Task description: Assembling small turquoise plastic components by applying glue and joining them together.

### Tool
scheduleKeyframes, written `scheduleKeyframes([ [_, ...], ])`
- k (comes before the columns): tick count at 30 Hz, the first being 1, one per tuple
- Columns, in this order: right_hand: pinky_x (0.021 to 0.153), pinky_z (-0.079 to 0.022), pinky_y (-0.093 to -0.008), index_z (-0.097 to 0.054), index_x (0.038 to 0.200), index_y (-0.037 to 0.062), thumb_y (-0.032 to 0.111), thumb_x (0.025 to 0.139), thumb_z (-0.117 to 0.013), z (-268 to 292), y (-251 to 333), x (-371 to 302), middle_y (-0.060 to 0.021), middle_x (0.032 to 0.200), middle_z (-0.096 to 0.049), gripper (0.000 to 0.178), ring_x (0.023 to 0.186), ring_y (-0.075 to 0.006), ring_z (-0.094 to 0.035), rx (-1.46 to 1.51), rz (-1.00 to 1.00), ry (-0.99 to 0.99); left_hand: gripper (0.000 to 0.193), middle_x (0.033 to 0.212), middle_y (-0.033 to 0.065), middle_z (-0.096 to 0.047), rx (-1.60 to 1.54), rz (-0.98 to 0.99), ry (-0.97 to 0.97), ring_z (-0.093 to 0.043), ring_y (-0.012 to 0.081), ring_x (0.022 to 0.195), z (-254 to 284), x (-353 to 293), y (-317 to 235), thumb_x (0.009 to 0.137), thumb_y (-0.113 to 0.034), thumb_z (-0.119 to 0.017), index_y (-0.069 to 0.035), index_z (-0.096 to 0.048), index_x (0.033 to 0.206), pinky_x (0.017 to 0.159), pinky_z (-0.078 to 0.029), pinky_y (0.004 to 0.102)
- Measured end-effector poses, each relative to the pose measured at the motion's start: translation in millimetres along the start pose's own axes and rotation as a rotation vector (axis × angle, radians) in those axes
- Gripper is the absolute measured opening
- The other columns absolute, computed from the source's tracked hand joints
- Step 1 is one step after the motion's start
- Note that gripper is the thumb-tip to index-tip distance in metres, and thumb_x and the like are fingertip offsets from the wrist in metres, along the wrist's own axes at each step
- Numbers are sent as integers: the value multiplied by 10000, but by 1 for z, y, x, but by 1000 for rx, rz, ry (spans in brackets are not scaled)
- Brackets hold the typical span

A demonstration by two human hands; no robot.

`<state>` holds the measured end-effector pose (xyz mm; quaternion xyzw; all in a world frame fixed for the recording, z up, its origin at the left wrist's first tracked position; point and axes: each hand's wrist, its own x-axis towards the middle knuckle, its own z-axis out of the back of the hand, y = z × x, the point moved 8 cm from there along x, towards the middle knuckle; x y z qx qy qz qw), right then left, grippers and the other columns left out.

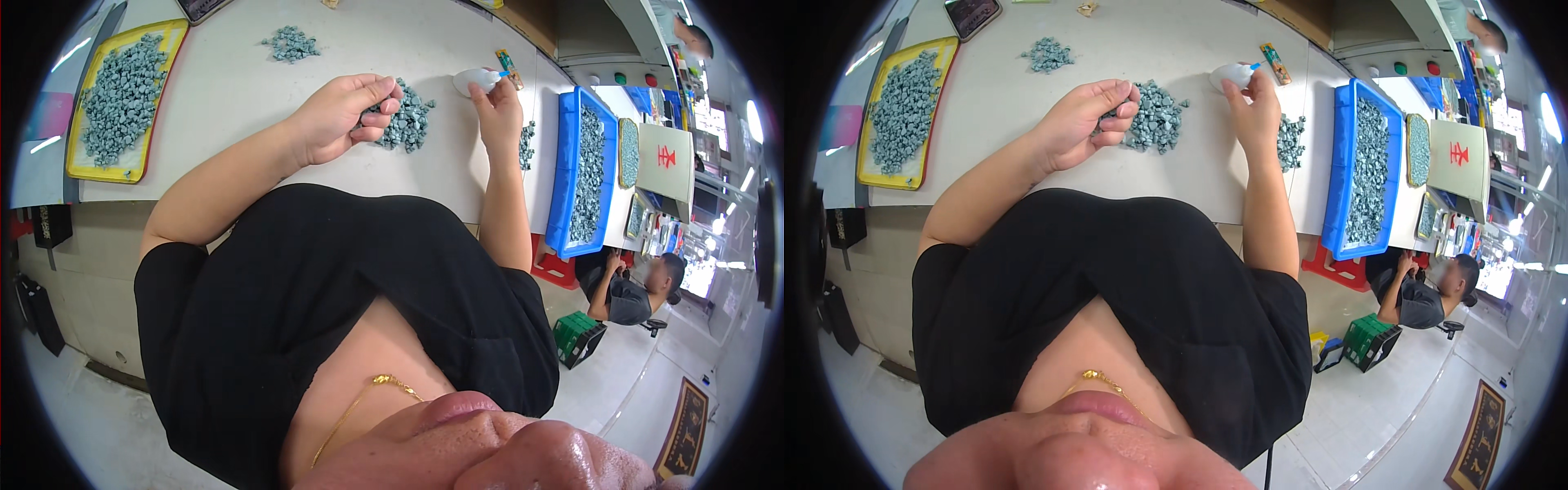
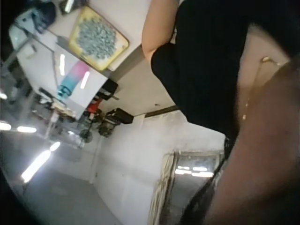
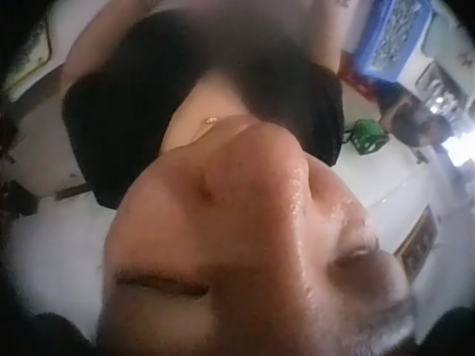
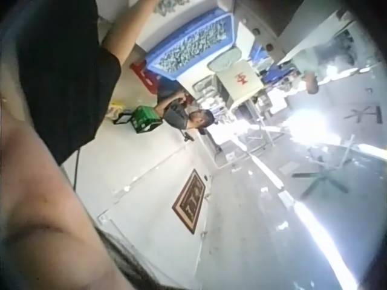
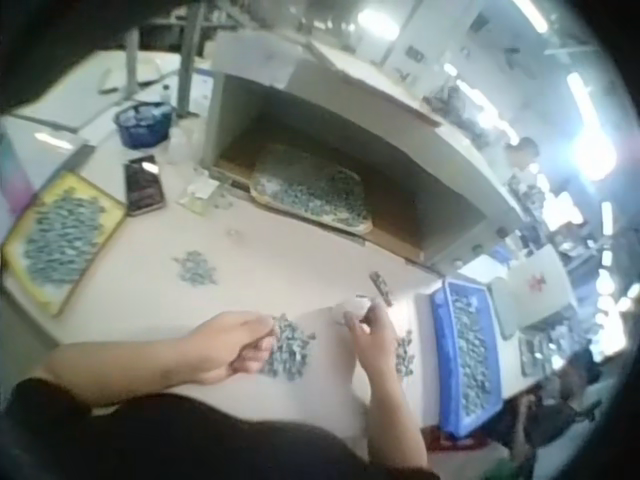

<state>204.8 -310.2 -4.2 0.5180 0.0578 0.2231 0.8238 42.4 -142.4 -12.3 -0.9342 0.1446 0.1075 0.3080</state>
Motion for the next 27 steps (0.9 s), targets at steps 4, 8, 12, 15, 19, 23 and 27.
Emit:
scheduleKeyframes([
  [4, 832, -474, -291, -499, 1148, -34, 145, 839, -684, -12, 7, -2, -113, 1019, -634, 402, 950, -171, -609, -18, 26, 31, 271, 803, 14, -460, -44, 15, -1, -349, 50, 610, -1, -2, 2, 972, -267, -482, -2, -509, 921, 492, -320, 183],
  [8, 816, -483, -274, -480, 1117, -36, 149, 863, -663, -18, 31, -16, -114, 982, -632, 364, 953, -156, -608, 176, 10, 53, 252, 825, 8, -467, -71, 4, -78, -343, 47, 597, 3, 1, 1, 963, -216, -505, 29, -535, 1016, 491, -318, 174],
  [12, 840, -489, -283, -458, 1137, -17, 92, 880, -628, -33, 48, -26, -131, 1030, -613, 327, 964, -171, -610, 309, 83, 200, 251, 849, 13, -478, -96, 29, -13, -340, 43, 587, 0, 1, 6, 952, -158, -522, 38, -534, 1108, 493, -322, 173],
  [15, 852, -487, -288, -420, 1169, -5, 83, 897, -598, -41, 68, -32, -152, 1052, -604, 337, 987, -189, -609, 392, 131, 254, 234, 831, 11, -484, -118, 2, 11, -334, 45, 578, -3, 0, 6, 955, -179, -517, 25, -541, 1067, 488, -313, 173],
  [19, 887, -477, -346, -382, 1200, -3, 79, 923, -544, -47, 77, -37, -165, 1071, -580, 331, 1025, -256, -606, 354, 230, 287, 247, 798, 3, -481, -133, -14, 57, -325, 47, 569, 2, 3, 2, 953, -220, -523, 15, -542, 1025, 488, -303, 172],
  [23, 889, -471, -316, -370, 1209, 6, 60, 919, -548, -51, 77, -38, -164, 1063, -595, 345, 1026, -213, -600, 370, 212, 303, 268, 777, -10, -455, -113, 0, -16, -318, 45, 573, 7, 3, 2, 950, -266, -524, -2, -538, 994, 485, -288, 168],
  [27, 888, -471, -315, -377, 1220, 2, 42, 913, -551, -47, 71, -37, -151, 1063, -581, 355, 1021, -217, -605, 351, 232, 282, 219, 822, 9, -479, -105, -20, -86, -358, 55, 617, 13, 5, 5, 952, -167, -514, 36, -531, 1032, 521, -322, 171],
])
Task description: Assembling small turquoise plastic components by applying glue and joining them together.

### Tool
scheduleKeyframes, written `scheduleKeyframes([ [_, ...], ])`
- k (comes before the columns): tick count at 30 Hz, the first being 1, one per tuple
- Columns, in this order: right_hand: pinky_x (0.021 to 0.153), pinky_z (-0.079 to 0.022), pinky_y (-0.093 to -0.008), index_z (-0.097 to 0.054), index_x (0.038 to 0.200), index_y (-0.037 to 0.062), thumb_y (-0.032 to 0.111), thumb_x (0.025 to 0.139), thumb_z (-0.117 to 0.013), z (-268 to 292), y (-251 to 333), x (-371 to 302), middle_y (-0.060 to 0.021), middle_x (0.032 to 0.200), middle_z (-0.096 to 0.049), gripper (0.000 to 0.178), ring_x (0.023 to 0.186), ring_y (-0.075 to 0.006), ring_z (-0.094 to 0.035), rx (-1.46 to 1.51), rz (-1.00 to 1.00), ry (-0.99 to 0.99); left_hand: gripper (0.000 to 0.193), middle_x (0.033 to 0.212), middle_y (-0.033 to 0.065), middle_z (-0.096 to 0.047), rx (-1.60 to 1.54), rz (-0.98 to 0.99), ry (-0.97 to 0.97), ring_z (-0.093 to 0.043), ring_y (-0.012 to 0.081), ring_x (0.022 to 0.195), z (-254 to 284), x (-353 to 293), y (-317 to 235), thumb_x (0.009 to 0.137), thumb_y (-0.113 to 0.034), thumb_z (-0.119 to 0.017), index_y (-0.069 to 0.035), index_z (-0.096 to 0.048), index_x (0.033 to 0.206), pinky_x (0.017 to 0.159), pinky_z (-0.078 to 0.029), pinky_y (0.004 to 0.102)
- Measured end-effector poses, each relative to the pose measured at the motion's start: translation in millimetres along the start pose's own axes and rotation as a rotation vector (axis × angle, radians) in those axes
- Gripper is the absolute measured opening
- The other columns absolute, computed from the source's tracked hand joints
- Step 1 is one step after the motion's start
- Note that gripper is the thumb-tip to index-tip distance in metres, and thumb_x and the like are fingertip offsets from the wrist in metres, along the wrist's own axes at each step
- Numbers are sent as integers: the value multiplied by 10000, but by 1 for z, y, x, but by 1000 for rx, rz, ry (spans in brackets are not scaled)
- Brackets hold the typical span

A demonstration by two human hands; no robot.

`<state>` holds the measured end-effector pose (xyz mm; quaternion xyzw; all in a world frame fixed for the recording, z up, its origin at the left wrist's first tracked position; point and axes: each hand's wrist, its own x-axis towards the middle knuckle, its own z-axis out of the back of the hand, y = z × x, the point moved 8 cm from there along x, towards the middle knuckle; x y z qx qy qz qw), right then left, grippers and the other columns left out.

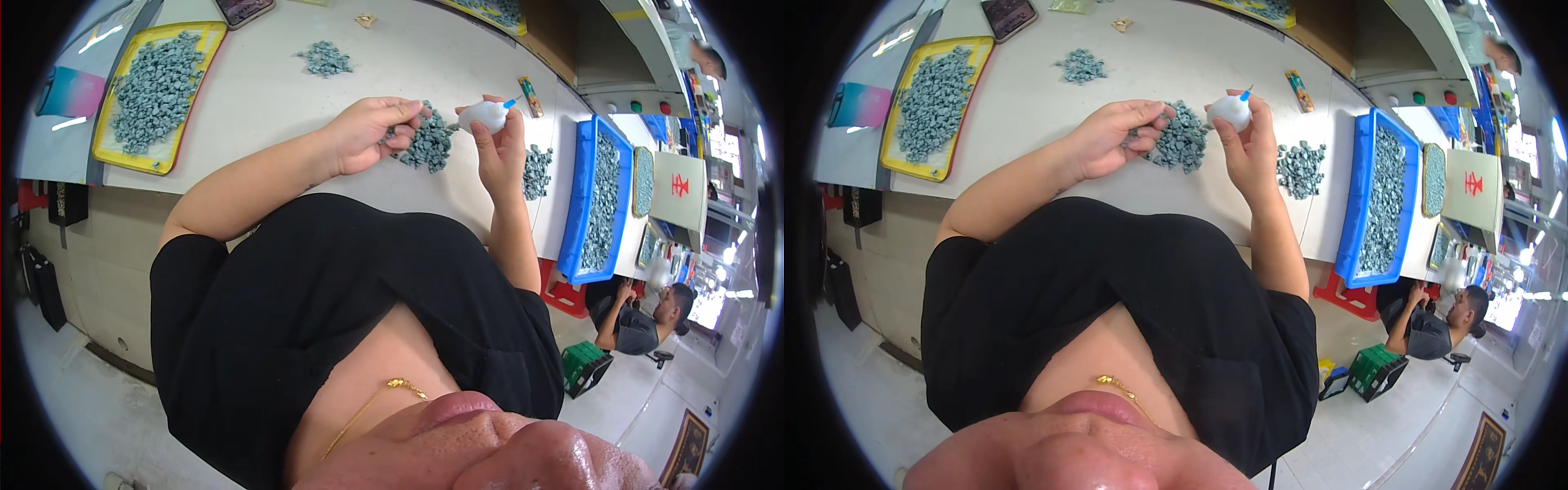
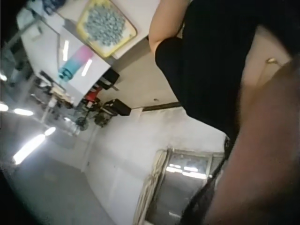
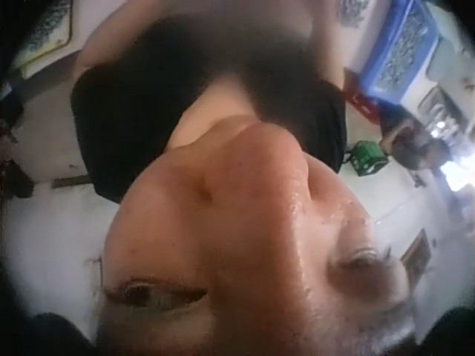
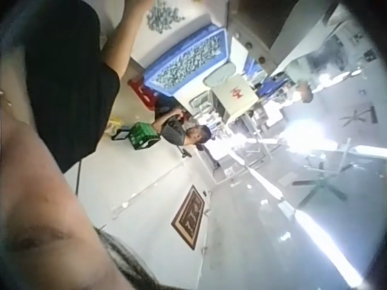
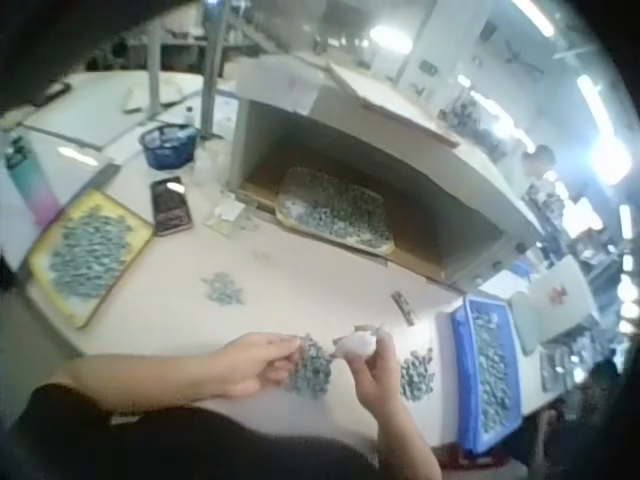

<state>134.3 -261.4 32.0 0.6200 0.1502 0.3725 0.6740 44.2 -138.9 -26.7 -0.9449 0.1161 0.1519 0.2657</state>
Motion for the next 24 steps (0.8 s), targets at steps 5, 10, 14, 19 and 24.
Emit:
scheduleKeyframes([
  [5, 874, -480, -302, -407, 1212, -8, 36, 901, -571, 4, -3, -2, -128, 1109, -541, 355, 1016, -203, -605, -38, -59, -19, 222, 855, 36, -502, 39, 33, -30, -383, 74, 632, -1, -3, 3, 946, -133, -514, 57, -523, 1060, 543, -352, 191],
  [10, 853, -484, -295, -451, 1188, 6, 37, 868, -614, 4, 0, -1, -108, 1081, -586, 360, 999, -204, -606, -91, 6, -44, 224, 841, 29, -499, 71, 10, -24, -380, 72, 627, -2, -4, 0, 956, -174, -507, 36, -529, 1030, 535, -350, 187],
  [14, 822, -483, -297, -538, 1140, 34, 23, 779, -700, 8, 19, 0, -98, 1019, -632, 396, 941, -211, -614, -500, 164, -37, 224, 780, 3, -459, -19, 64, -9, -336, 62, 586, -6, -5, -2, 974, -236, -473, -20, -501, 923, 487, -300, 179],
  [19, 795, -472, -330, -597, 1091, 63, 61, 716, -747, 7, 39, 1, -92, 997, -639, 405, 902, -244, -603, -614, 182, -88, 286, 673, -27, -383, -3, 34, -60, -296, 67, 546, -2, -7, -8, 978, -309, -460, -75, -436, 817, 445, -224, 207],
  [24, 791, -420, -349, -629, 1052, 106, 145, 680, -760, 4, 57, -1, -45, 963, -646, 397, 887, -231, -590, -857, 365, -120, 324, 625, -47, -318, 43, 53, -35, -265, 60, 525, -6, -7, -6, 977, -331, -456, -110, -398, 748, 423, -195, 208],
])
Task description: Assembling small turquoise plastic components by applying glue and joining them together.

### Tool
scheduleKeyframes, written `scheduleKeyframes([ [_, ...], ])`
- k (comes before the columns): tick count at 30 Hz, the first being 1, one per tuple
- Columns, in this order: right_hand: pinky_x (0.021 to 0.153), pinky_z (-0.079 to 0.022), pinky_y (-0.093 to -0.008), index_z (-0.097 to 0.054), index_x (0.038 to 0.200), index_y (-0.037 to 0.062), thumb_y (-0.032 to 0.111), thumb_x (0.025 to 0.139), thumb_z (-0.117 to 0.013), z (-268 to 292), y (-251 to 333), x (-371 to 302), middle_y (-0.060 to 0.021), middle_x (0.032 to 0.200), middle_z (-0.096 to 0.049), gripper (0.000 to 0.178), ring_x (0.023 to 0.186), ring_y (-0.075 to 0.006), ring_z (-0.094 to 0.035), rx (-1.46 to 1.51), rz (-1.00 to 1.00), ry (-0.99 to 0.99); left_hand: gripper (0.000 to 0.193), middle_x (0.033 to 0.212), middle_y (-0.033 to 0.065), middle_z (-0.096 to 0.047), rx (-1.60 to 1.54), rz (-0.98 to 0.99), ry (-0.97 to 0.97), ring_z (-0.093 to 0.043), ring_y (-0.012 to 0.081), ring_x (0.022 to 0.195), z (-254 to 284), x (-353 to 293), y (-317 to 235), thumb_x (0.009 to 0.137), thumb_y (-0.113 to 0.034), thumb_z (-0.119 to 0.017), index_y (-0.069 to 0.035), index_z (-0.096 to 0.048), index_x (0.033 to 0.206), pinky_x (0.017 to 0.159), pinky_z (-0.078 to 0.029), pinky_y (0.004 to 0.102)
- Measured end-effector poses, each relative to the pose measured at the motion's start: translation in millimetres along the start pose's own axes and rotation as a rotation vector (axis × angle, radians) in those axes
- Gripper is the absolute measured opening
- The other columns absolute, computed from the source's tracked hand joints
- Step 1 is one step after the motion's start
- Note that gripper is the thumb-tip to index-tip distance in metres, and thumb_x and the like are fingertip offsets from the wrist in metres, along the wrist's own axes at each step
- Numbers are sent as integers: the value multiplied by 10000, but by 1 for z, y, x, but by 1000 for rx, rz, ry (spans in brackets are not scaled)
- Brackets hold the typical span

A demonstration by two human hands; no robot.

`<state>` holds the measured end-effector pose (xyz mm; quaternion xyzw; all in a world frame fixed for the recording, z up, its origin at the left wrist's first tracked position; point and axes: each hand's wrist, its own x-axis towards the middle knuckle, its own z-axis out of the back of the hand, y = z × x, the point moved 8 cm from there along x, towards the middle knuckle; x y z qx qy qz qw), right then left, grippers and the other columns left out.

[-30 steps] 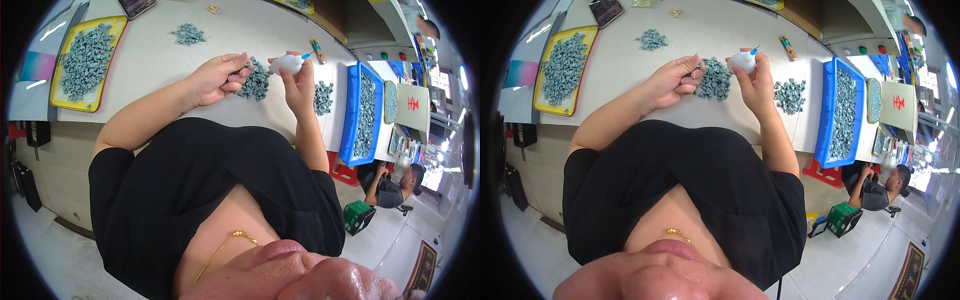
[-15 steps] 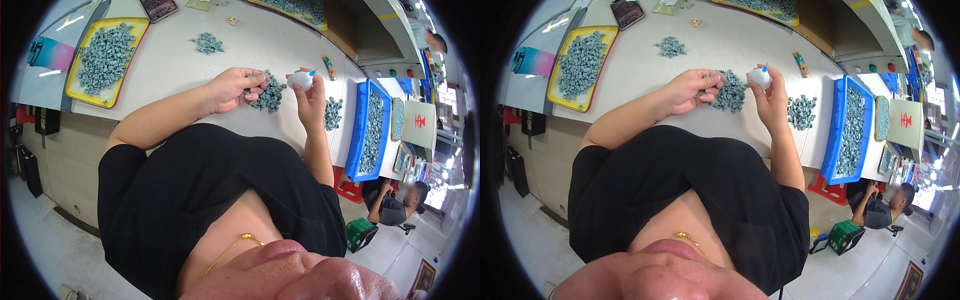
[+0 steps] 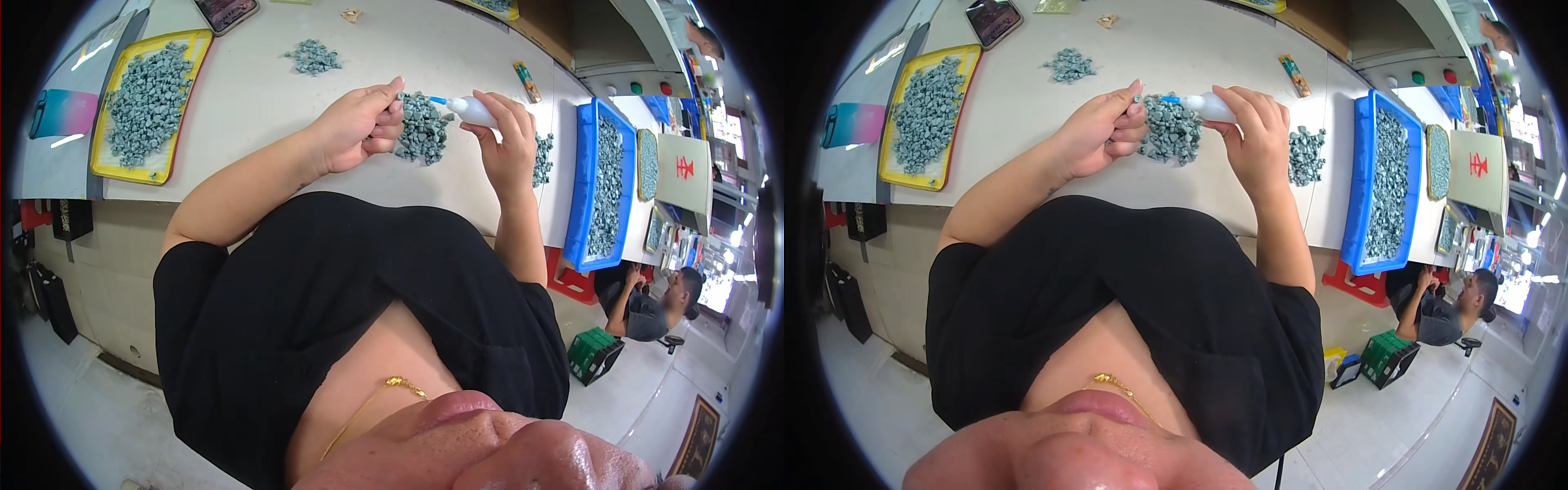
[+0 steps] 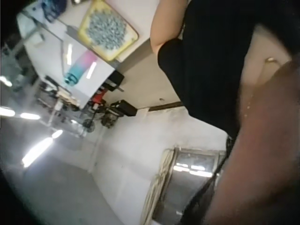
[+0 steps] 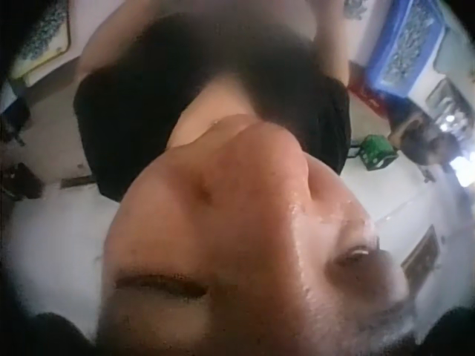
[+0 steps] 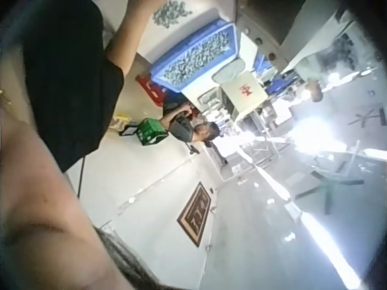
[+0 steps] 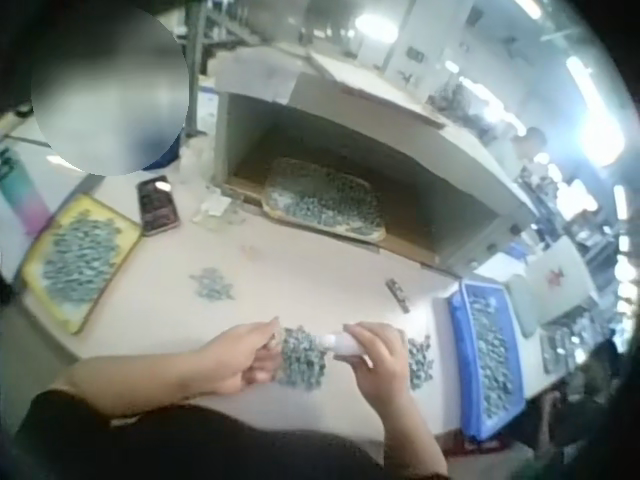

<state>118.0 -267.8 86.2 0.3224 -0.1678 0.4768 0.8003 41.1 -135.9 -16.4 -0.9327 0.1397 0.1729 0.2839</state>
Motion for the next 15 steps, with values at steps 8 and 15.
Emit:
scheduleKeyframes([
  [8, 805, -352, -316, -659, 1020, 178, 174, 651, -747, 10, 17, 2, 56, 932, -634, 380, 864, -159, -568, -234, 179, -53, 386, 603, -59, -268, 61, 18, 8, -238, 56, 518, -2, -1, 5, 964, -376, -470, -134, -357, 684, 414, -174, 203],
  [15, 809, -346, -315, -664, 1030, 198, 167, 637, -742, 10, 24, 1, 73, 932, -626, 402, 874, -153, -558, -322, 230, -61, 389, 597, -60, -277, 100, -23, 8, -233, 57, 519, -1, 0, 4, 960, -391, -474, -133, -368, 689, 421, -176, 206],
])
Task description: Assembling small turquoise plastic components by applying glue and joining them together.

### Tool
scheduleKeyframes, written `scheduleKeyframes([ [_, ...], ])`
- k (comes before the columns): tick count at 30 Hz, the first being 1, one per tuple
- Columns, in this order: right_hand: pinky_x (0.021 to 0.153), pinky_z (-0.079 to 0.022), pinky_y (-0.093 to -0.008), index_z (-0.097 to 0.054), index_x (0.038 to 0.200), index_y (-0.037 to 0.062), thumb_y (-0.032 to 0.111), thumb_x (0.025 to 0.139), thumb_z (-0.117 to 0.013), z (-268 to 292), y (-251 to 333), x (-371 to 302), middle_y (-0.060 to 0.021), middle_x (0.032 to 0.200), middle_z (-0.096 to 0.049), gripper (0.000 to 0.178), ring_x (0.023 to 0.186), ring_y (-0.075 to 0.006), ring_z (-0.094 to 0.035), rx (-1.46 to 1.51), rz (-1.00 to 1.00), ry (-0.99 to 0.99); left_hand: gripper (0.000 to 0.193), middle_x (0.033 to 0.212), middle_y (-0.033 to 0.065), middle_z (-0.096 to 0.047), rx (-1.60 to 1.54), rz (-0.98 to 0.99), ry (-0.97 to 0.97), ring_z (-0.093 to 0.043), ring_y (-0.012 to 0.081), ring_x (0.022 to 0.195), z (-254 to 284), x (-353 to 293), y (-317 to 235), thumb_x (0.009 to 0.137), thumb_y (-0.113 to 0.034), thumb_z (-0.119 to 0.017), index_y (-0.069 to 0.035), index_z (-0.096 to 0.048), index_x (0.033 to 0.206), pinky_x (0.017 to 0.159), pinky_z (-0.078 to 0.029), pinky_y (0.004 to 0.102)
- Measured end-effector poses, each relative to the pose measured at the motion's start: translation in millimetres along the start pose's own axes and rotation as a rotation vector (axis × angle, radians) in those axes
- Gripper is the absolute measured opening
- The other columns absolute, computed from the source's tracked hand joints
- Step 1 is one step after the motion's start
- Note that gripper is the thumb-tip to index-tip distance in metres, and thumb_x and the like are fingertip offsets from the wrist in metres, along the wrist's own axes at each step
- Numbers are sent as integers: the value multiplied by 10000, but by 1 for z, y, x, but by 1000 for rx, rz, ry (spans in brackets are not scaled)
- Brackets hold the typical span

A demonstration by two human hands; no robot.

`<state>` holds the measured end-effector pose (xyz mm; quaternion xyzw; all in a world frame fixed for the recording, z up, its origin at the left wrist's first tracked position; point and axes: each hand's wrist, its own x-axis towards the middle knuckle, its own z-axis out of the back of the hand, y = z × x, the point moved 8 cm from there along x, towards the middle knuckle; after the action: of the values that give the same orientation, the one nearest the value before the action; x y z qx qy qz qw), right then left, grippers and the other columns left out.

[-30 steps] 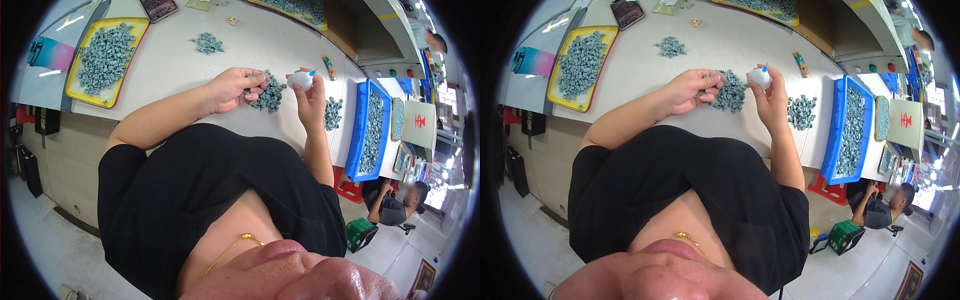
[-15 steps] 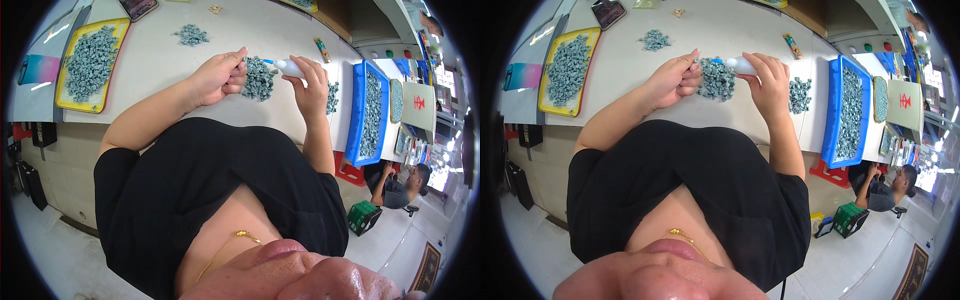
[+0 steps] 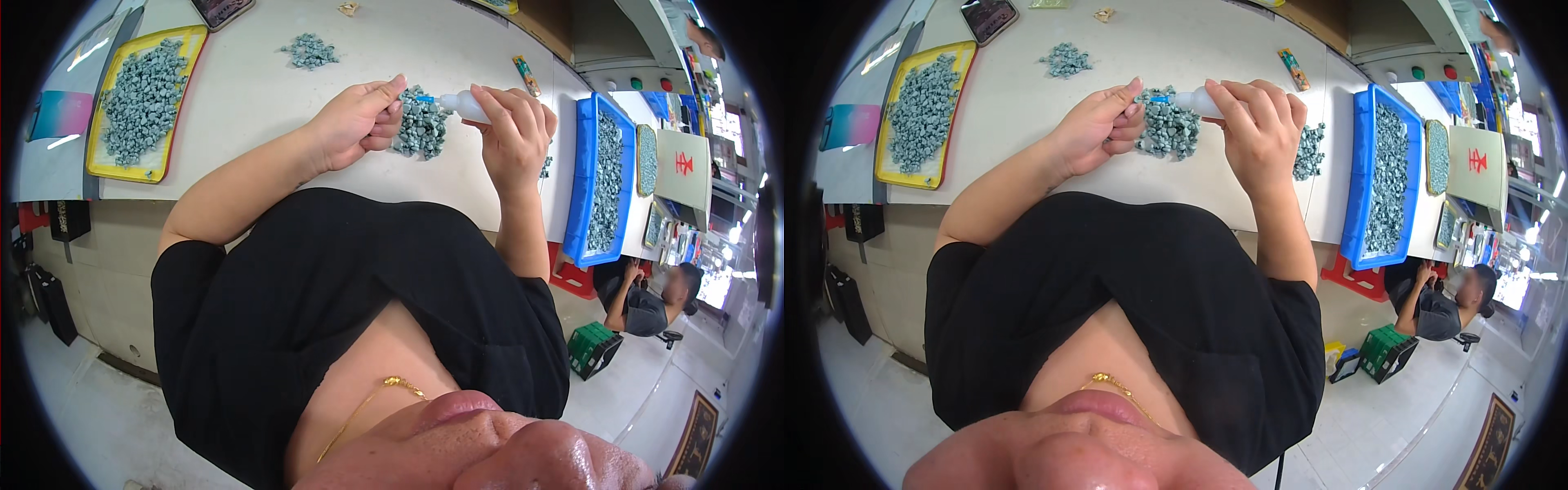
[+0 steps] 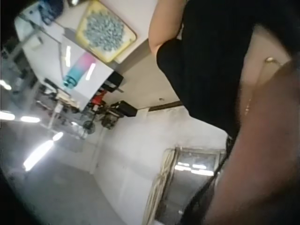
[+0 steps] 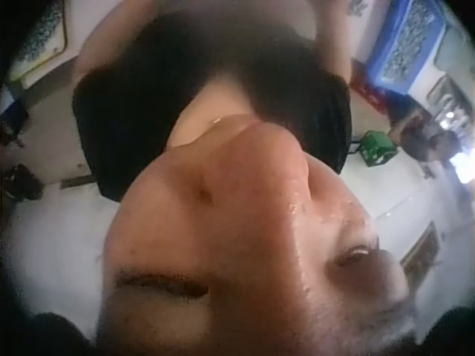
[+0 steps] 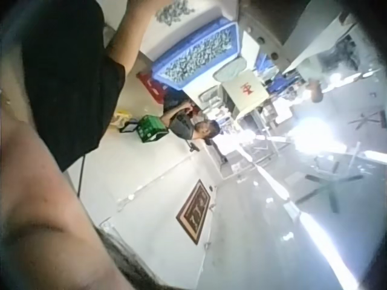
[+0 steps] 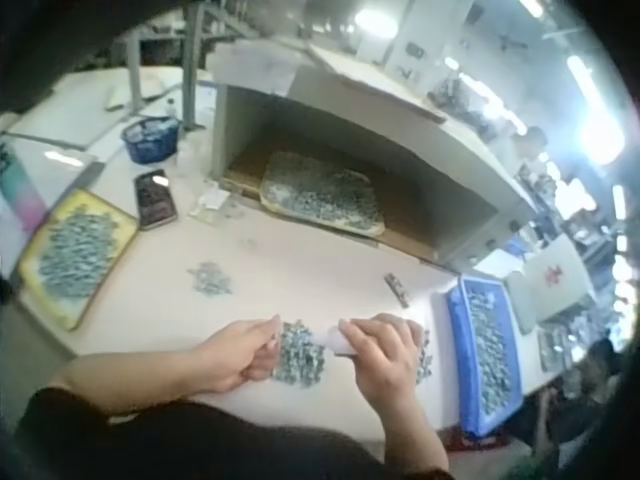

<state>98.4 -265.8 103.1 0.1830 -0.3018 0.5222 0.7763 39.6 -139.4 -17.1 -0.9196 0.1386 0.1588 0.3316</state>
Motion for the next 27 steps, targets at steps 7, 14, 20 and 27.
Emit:
scheduleKeyframes([
  [7, 811, -340, -314, -678, 1018, 210, 116, 666, -697, 3, 5, 2, 76, 939, -621, 365, 872, -143, -557, -82, 35, -6, 381, 596, -57, -306, 44, -24, -7, -227, 58, 511, 0, 0, -2, 957, -391, -481, -130, -375, 700, 423, -180, 207],
  [14, 815, -336, -303, -681, 1012, 210, 105, 680, -687, 8, 8, 2, 71, 918, -628, 348, 866, -136, -563, -113, 55, -15, 385, 596, -57, -312, 61, -15, -37, -229, 58, 509, 1, 0, -1, 958, -386, -481, -128, -369, 695, 427, -189, 205],
  [20, 792, -450, -317, -638, 1032, 85, 117, 724, -759, -15, -53, -18, -33, 940, -659, 332, 861, -187, -606, 328, -415, -8, 351, 634, -51, -325, -7, 1, -71, -267, 54, 539, 3, -1, -1, 962, -380, -473, -105, -408, 754, 435, -208, 196],
  [27, 865, -468, -325, -489, 1142, -18, 92, 790, -711, -90, -99, -72, -142, 1064, -647, 431, 972, -189, -624, 700, -845, 247, 336, 640, -48, -322, -2, 49, -28, -272, 57, 540, -1, 0, 4, 963, -378, -468, -99, -420, 781, 429, -201, 187],
])
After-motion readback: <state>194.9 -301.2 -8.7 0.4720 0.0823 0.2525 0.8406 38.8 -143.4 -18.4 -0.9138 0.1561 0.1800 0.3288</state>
